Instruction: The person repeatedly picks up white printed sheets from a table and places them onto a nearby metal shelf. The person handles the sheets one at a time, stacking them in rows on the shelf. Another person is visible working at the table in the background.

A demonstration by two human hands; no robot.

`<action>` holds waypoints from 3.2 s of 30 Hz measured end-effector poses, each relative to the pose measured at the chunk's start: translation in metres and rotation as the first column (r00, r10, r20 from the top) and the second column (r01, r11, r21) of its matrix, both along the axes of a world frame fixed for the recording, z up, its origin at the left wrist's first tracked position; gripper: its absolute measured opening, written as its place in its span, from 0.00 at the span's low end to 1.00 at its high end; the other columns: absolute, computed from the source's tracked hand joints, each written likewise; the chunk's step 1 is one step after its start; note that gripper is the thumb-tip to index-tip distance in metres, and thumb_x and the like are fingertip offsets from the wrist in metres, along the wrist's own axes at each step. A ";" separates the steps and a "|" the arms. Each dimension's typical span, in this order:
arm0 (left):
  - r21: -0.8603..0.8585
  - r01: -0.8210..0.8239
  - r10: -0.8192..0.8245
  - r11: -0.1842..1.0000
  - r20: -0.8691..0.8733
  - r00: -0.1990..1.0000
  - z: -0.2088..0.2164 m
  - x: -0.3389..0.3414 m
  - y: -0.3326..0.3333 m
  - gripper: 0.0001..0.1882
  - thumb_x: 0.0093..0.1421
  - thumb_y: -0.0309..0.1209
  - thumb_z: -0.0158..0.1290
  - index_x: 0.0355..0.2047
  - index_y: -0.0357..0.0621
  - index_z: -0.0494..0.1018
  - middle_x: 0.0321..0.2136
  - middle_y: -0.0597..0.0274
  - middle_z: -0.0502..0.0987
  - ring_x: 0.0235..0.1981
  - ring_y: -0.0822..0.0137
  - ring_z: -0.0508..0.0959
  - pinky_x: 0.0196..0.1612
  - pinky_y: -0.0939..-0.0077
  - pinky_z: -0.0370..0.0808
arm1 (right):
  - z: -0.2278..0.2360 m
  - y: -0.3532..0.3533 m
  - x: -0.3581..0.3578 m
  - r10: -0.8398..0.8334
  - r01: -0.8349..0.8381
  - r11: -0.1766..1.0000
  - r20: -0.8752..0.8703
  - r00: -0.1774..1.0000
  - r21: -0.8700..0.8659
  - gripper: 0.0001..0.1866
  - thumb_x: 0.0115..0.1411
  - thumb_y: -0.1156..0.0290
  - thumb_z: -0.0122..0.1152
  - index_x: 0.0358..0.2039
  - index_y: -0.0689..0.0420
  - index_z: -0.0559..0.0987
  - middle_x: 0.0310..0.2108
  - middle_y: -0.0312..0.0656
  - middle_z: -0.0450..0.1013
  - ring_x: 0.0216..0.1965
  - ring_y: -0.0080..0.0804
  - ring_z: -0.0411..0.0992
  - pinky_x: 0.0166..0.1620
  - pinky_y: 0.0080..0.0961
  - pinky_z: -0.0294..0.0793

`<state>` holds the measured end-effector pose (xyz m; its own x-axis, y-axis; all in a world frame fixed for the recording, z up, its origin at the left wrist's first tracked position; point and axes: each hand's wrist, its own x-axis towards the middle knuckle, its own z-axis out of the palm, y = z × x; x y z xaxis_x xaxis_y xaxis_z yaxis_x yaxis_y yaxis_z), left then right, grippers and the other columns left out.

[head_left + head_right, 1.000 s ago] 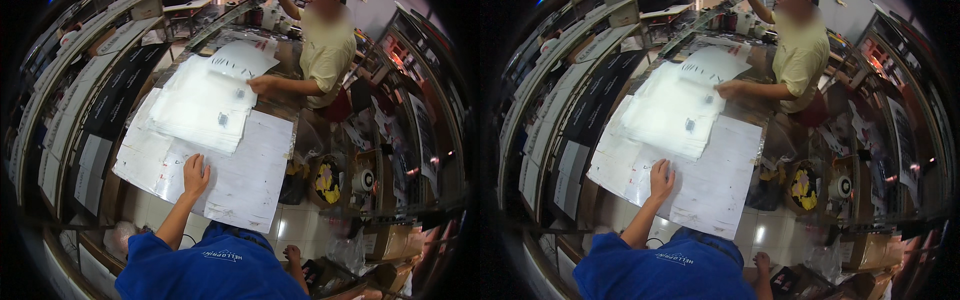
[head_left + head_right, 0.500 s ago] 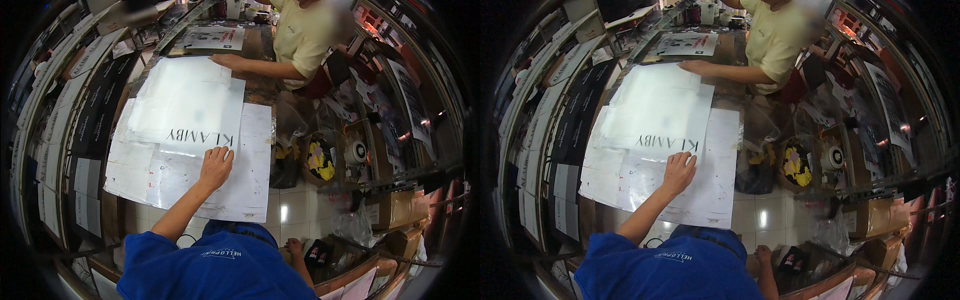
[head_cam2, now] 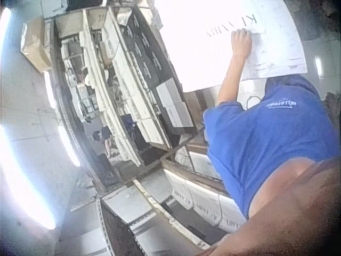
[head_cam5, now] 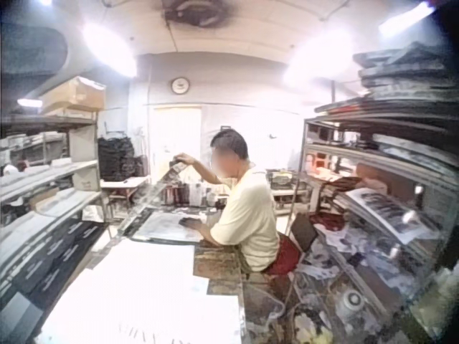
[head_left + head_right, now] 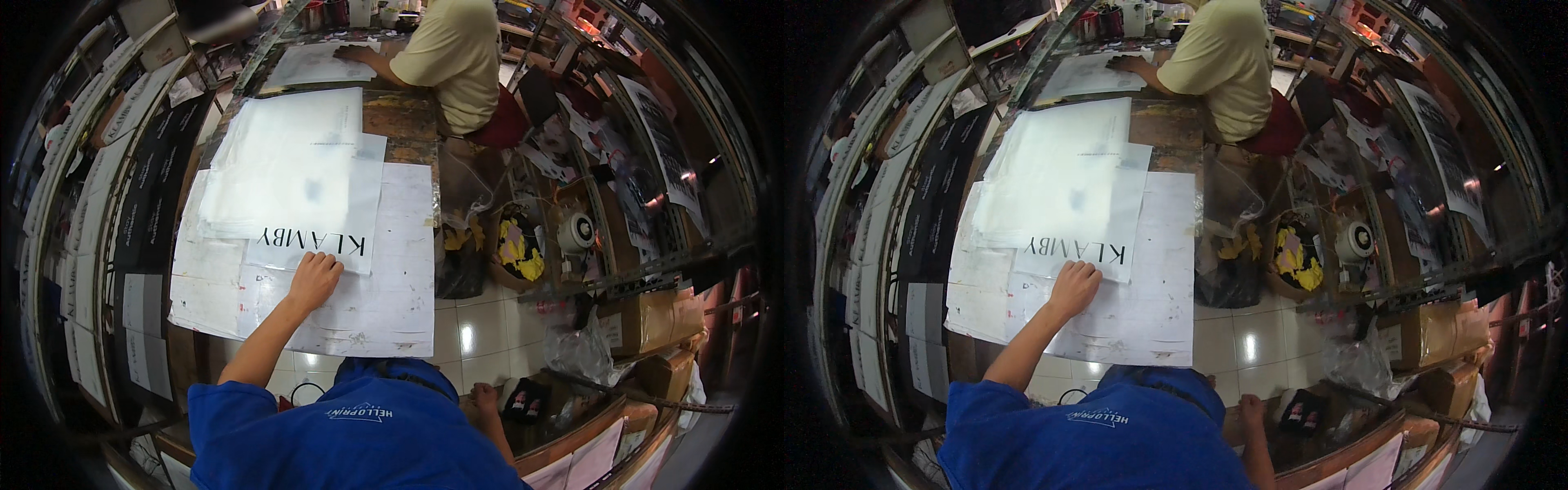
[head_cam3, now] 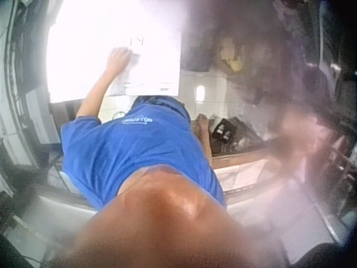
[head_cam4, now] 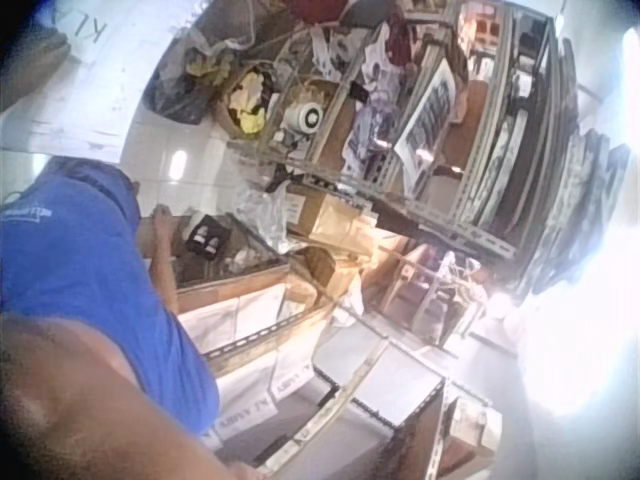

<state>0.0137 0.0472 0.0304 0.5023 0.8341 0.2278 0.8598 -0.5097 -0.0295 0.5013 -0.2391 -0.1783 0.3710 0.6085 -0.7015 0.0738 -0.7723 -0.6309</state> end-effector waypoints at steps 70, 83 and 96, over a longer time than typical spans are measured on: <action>-0.470 0.481 -0.300 0.740 0.410 0.861 -0.012 0.509 -0.106 0.10 0.55 0.28 0.52 0.34 0.31 0.74 0.26 0.45 0.77 0.27 0.52 0.78 0.31 0.63 0.74 | 0.405 -0.686 0.483 -0.271 0.839 0.448 0.941 -0.202 0.310 0.12 0.58 0.66 0.50 0.36 0.61 0.75 0.31 0.45 0.72 0.35 0.39 0.69 0.41 0.33 0.67; -0.471 0.314 -0.116 0.825 0.403 0.908 -0.012 0.446 -0.112 0.12 0.55 0.33 0.52 0.34 0.37 0.75 0.31 0.47 0.77 0.32 0.47 0.77 0.36 0.58 0.74 | 0.408 -0.605 0.612 -0.272 0.465 0.821 0.943 -0.192 0.331 0.13 0.63 0.68 0.47 0.36 0.67 0.73 0.33 0.52 0.73 0.32 0.47 0.68 0.41 0.40 0.67; -0.169 -0.128 0.208 0.977 0.663 0.719 0.015 0.257 -0.076 0.10 0.52 0.27 0.56 0.36 0.39 0.74 0.34 0.53 0.73 0.36 0.53 0.75 0.39 0.63 0.72 | 0.357 0.022 0.458 -0.063 -0.505 0.738 0.791 0.608 0.447 0.08 0.62 0.75 0.47 0.40 0.60 0.73 0.33 0.38 0.69 0.36 0.28 0.68 0.40 0.27 0.70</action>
